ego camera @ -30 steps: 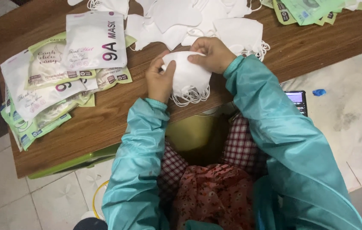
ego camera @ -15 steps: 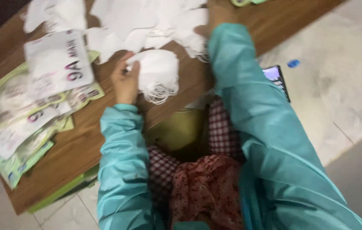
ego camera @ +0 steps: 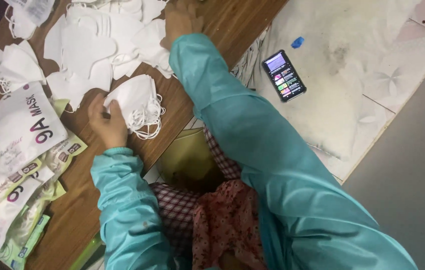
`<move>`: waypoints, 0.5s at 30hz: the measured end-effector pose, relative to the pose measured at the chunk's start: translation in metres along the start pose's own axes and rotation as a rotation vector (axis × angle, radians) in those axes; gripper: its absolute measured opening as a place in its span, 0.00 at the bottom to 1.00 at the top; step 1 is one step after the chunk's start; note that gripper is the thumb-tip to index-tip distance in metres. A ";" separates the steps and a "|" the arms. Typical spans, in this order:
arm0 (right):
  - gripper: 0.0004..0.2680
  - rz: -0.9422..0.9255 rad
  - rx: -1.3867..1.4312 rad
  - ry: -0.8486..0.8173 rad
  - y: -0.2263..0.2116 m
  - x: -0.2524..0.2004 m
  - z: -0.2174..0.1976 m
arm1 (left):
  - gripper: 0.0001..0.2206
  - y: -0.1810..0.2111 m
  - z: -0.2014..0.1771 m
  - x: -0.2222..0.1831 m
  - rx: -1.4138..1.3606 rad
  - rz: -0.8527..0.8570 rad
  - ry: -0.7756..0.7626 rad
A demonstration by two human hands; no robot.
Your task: The person is sorting and stacking white face masks on a wooden table for packaging.
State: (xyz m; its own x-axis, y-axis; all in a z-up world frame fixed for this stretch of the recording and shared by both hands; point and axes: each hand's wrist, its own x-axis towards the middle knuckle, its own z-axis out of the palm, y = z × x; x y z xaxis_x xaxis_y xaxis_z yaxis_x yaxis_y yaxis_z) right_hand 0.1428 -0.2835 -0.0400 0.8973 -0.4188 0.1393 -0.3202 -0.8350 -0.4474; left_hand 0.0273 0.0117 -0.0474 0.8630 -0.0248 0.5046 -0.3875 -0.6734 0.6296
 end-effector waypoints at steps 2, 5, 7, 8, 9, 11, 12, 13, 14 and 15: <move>0.22 -0.056 0.026 0.105 -0.007 -0.010 -0.008 | 0.10 0.000 0.002 0.000 0.002 0.000 0.020; 0.19 -0.149 0.039 0.225 -0.021 -0.020 -0.026 | 0.12 0.003 0.001 0.002 -0.030 -0.052 0.051; 0.22 -0.193 0.028 0.235 -0.024 -0.020 -0.027 | 0.14 0.007 -0.001 0.004 -0.060 -0.107 0.069; 0.17 -0.214 0.075 0.228 -0.025 -0.016 -0.020 | 0.11 0.010 -0.004 0.004 -0.106 -0.165 0.115; 0.12 -0.235 0.121 0.219 -0.026 -0.013 -0.013 | 0.07 0.012 -0.007 0.005 -0.151 -0.221 0.161; 0.11 -0.155 0.213 0.134 -0.016 -0.012 0.001 | 0.06 0.015 -0.011 0.006 -0.212 -0.301 0.193; 0.11 -0.052 0.294 0.059 -0.012 -0.009 0.007 | 0.06 0.016 -0.012 0.008 -0.287 -0.365 0.206; 0.11 -0.076 0.298 0.048 -0.010 -0.008 0.005 | 0.06 0.028 -0.018 0.010 -0.278 -0.373 0.230; 0.10 -0.056 0.280 0.098 -0.007 -0.009 0.003 | 0.05 0.040 -0.024 0.012 -0.405 -0.427 0.223; 0.09 -0.036 0.262 0.148 -0.004 -0.009 0.001 | 0.05 0.052 -0.030 0.015 -0.533 -0.478 0.216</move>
State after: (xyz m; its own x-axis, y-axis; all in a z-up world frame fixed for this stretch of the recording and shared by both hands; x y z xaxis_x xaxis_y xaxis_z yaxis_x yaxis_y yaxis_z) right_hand 0.1365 -0.2758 -0.0401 0.8467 -0.4539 0.2775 -0.1826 -0.7378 -0.6498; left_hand 0.0101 -0.0013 0.0103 0.9150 0.3636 0.1746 -0.1383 -0.1238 0.9826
